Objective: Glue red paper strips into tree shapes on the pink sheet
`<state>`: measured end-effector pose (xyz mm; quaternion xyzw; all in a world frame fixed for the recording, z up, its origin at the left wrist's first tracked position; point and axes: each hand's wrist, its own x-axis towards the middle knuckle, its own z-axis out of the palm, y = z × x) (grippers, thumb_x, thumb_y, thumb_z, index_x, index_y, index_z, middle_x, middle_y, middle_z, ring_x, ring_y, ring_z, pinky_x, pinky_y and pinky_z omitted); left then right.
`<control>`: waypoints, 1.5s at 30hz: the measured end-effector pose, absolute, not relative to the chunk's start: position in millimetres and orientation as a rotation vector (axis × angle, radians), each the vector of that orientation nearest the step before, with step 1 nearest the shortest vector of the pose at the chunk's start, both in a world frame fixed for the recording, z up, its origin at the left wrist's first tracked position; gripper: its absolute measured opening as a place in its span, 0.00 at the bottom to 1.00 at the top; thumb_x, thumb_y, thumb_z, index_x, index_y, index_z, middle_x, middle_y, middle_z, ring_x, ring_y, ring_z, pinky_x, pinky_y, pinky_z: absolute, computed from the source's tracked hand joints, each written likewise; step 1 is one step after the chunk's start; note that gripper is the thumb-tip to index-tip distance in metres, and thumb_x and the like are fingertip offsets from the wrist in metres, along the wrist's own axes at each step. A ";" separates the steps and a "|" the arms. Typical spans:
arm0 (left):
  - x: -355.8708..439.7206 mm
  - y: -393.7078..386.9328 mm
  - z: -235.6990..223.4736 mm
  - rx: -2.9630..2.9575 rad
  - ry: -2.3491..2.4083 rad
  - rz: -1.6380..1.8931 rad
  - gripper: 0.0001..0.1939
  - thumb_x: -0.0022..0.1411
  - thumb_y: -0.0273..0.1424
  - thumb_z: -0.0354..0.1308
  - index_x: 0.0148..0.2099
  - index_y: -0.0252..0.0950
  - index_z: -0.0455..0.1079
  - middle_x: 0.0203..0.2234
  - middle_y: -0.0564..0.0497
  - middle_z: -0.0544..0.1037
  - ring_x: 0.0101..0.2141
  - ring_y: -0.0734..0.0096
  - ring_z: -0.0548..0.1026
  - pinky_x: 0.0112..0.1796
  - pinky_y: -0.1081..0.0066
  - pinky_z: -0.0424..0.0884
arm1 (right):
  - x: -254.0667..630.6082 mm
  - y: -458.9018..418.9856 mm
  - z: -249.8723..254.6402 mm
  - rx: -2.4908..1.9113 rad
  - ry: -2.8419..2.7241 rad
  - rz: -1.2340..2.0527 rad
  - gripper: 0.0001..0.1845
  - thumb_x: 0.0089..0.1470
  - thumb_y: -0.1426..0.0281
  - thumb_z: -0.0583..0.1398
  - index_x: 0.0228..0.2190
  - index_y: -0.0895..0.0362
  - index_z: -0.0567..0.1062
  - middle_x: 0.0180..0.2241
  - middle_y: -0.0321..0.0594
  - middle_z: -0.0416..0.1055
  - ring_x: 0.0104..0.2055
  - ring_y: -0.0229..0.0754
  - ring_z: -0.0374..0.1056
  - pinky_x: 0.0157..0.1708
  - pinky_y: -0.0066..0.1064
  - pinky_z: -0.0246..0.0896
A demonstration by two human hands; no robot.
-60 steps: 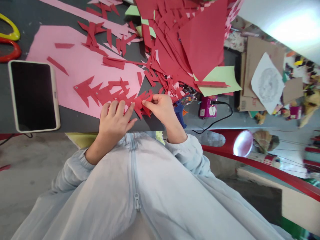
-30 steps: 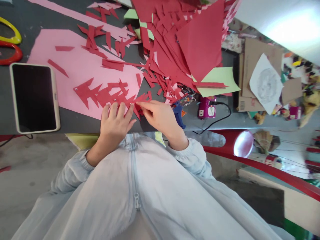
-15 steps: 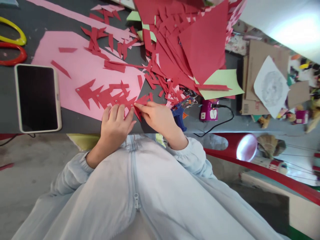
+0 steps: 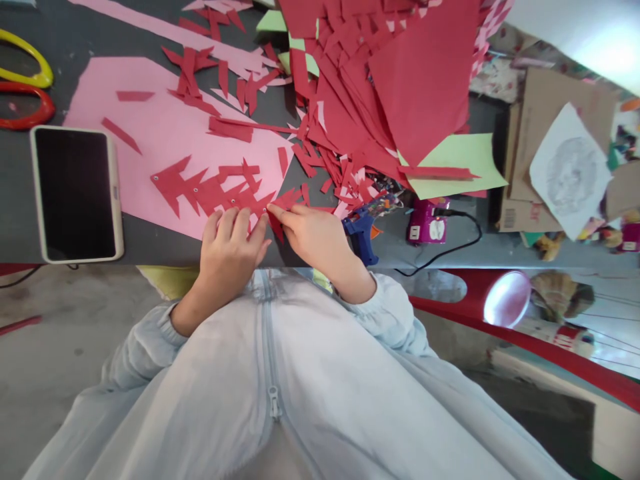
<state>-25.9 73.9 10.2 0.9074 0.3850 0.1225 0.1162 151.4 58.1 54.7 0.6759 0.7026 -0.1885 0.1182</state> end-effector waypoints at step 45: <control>-15.0 77.0 19.8 2.772 1.263 0.216 0.21 0.72 0.34 0.49 0.60 0.29 0.71 0.45 0.36 0.79 0.47 0.48 0.75 0.46 0.51 0.72 | 155.0 58.2 58.4 1.800 2.084 -0.538 0.29 0.69 0.69 0.45 0.68 0.50 0.59 0.45 0.47 0.77 0.41 0.46 0.75 0.30 0.33 0.56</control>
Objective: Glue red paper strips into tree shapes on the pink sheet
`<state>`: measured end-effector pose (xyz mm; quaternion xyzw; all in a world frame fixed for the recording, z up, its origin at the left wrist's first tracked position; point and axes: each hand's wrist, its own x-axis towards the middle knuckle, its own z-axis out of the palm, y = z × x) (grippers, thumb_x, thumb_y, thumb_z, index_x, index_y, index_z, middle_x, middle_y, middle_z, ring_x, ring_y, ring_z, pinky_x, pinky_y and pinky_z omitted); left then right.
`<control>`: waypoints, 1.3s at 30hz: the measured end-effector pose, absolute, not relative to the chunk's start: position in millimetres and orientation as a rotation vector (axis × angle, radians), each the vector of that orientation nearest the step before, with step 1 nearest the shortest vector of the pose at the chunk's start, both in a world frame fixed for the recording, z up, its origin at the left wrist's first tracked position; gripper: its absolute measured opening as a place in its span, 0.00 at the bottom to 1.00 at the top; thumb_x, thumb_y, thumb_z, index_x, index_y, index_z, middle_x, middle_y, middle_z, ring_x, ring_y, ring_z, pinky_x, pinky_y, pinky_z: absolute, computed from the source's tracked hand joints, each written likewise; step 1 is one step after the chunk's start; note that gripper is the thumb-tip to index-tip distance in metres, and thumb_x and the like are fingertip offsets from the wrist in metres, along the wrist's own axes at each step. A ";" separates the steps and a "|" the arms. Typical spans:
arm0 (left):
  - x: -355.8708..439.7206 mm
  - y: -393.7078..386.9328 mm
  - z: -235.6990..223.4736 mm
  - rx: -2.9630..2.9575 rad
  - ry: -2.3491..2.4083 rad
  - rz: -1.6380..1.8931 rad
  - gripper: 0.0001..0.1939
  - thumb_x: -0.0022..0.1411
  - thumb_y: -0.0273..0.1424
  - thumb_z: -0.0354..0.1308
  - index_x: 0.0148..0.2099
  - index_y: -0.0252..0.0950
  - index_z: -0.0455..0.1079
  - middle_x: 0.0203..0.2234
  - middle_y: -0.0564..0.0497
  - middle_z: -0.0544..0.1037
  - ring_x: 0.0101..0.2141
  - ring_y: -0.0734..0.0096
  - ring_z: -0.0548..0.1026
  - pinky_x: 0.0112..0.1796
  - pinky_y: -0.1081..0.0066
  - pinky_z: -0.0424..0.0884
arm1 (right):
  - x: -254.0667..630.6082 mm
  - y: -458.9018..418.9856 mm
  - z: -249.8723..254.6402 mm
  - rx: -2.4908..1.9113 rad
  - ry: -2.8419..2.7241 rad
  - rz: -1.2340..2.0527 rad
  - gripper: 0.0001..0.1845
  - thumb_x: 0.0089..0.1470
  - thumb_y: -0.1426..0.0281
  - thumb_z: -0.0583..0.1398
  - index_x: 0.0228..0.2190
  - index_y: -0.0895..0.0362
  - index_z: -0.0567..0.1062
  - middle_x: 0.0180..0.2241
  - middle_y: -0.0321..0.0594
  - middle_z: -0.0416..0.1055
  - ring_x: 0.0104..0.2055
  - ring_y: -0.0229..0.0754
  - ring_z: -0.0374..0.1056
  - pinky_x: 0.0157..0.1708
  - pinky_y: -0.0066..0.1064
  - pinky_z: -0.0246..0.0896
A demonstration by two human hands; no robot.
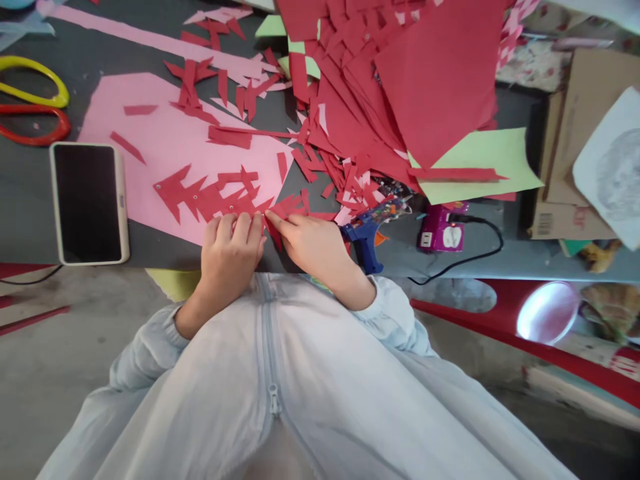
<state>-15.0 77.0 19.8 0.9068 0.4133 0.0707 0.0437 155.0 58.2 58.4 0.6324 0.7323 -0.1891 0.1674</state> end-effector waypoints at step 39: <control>-23.7 70.9 20.7 2.865 1.200 0.226 0.17 0.71 0.33 0.51 0.58 0.40 0.72 0.53 0.34 0.75 0.50 0.49 0.75 0.48 0.52 0.73 | 160.7 52.3 67.2 1.809 2.078 -0.640 0.29 0.68 0.70 0.45 0.67 0.51 0.64 0.43 0.48 0.79 0.41 0.49 0.75 0.33 0.34 0.57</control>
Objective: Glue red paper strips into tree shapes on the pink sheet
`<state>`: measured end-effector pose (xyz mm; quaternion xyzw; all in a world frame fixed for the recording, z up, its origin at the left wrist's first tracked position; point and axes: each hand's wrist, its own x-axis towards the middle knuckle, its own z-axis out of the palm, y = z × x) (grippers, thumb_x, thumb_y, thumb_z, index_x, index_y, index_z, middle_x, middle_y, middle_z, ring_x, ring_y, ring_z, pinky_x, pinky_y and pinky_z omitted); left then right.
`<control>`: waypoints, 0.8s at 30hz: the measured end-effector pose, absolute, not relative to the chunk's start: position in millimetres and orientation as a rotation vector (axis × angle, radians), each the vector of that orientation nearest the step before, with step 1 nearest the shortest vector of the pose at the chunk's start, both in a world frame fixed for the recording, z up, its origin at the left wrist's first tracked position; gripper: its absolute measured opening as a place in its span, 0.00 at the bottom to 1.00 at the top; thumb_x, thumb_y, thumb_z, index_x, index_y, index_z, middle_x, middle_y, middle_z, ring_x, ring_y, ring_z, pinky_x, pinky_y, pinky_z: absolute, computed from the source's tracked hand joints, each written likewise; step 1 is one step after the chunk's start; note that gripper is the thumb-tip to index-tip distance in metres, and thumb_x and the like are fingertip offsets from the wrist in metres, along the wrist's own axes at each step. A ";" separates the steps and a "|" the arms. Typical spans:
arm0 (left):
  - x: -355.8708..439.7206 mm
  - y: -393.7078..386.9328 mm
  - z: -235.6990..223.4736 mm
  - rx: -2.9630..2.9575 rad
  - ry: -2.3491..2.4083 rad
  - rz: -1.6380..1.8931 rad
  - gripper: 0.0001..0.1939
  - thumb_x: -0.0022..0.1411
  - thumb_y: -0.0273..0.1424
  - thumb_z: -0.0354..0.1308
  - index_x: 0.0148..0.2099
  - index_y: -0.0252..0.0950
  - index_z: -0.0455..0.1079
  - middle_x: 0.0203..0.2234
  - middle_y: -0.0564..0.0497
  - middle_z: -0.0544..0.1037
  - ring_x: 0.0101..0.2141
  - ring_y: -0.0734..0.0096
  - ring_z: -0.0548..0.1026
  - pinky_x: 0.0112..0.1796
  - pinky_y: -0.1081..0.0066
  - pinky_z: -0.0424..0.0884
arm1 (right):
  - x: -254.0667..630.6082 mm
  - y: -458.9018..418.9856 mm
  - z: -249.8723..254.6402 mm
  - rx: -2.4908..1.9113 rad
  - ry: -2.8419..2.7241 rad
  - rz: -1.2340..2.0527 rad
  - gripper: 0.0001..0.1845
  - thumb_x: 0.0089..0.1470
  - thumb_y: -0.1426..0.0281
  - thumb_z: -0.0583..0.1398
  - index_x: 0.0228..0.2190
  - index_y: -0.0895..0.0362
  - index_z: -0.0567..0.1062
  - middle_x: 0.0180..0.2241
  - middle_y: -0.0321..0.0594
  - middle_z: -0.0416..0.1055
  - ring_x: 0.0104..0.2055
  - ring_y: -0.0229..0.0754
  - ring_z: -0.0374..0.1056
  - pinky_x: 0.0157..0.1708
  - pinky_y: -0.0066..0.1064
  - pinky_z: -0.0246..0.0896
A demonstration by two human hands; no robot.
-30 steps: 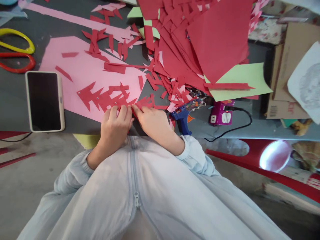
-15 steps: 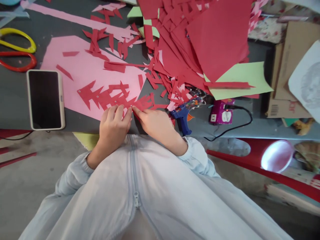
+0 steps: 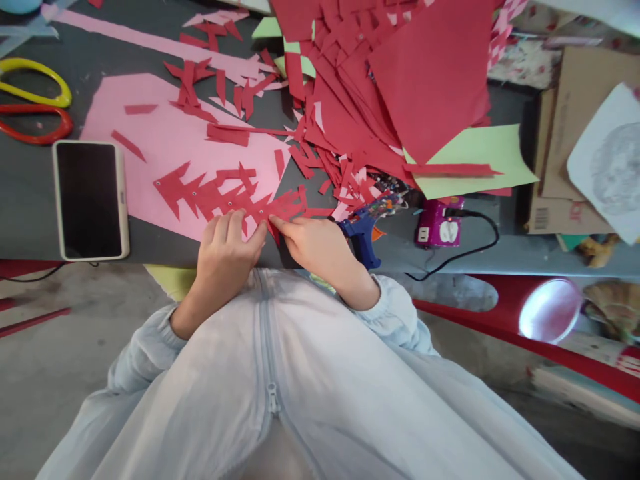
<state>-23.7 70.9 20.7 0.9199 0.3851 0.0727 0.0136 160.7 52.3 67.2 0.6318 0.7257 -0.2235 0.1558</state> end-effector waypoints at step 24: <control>-21.8 71.5 17.8 2.726 1.220 0.260 0.23 0.72 0.35 0.48 0.63 0.30 0.68 0.53 0.34 0.77 0.53 0.48 0.74 0.53 0.51 0.70 | 141.4 58.3 65.0 1.772 2.021 -0.497 0.30 0.68 0.73 0.42 0.69 0.56 0.57 0.47 0.54 0.77 0.43 0.48 0.77 0.34 0.34 0.65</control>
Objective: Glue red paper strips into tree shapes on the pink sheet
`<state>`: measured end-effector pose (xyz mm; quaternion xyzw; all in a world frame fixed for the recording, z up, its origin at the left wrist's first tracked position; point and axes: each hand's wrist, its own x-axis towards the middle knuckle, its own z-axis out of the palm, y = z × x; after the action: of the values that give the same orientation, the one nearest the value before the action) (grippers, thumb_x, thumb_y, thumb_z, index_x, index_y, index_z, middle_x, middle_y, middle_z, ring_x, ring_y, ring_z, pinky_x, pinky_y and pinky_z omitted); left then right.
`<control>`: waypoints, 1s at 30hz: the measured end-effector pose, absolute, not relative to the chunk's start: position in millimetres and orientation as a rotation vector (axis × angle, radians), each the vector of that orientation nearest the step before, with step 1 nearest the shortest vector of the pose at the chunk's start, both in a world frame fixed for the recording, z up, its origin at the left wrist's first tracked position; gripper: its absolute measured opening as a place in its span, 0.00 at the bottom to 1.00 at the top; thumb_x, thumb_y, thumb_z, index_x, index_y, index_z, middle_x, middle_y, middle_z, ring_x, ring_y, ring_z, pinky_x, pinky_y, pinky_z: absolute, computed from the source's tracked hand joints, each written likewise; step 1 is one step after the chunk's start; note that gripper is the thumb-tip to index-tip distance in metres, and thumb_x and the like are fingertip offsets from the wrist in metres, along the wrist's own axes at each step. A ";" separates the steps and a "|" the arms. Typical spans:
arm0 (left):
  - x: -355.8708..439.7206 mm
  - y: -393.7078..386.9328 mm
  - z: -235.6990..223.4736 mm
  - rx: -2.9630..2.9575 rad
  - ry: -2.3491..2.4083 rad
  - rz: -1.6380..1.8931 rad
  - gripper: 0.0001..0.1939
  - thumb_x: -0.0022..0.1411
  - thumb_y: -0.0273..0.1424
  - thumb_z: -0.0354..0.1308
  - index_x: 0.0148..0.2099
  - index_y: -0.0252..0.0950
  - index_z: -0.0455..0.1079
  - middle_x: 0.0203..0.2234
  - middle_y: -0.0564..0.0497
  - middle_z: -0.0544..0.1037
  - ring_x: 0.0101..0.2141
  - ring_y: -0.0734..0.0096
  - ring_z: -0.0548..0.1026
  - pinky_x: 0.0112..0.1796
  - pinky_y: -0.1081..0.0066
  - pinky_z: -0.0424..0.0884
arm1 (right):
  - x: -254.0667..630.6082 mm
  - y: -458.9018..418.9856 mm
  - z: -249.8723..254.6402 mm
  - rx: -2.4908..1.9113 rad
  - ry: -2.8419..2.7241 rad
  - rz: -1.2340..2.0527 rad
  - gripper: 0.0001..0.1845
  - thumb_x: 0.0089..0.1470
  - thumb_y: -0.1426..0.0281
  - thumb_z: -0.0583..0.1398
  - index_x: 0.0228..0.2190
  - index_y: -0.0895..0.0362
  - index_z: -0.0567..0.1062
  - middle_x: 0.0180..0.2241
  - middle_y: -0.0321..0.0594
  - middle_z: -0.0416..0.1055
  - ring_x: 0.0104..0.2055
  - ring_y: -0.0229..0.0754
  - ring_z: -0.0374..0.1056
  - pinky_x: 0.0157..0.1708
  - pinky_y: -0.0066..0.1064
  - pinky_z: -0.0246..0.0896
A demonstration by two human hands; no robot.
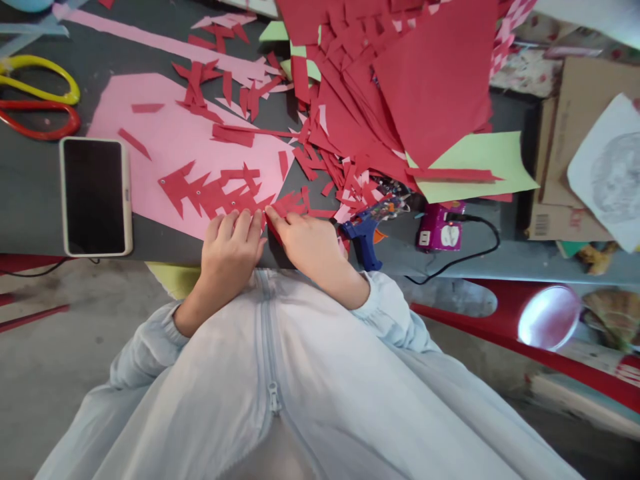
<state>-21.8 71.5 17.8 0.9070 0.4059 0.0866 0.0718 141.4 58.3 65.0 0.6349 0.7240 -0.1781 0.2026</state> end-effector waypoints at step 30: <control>-23.3 69.9 20.6 2.728 1.174 0.198 0.22 0.71 0.34 0.51 0.64 0.36 0.68 0.57 0.32 0.74 0.57 0.44 0.73 0.54 0.47 0.70 | 151.4 49.1 78.5 1.879 2.010 -0.581 0.29 0.67 0.71 0.45 0.66 0.50 0.64 0.44 0.47 0.80 0.42 0.48 0.76 0.34 0.34 0.61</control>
<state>-23.3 69.9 20.6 0.9134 0.3930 0.0661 0.0823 151.4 49.1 78.5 0.6593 0.7050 -0.2037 0.1639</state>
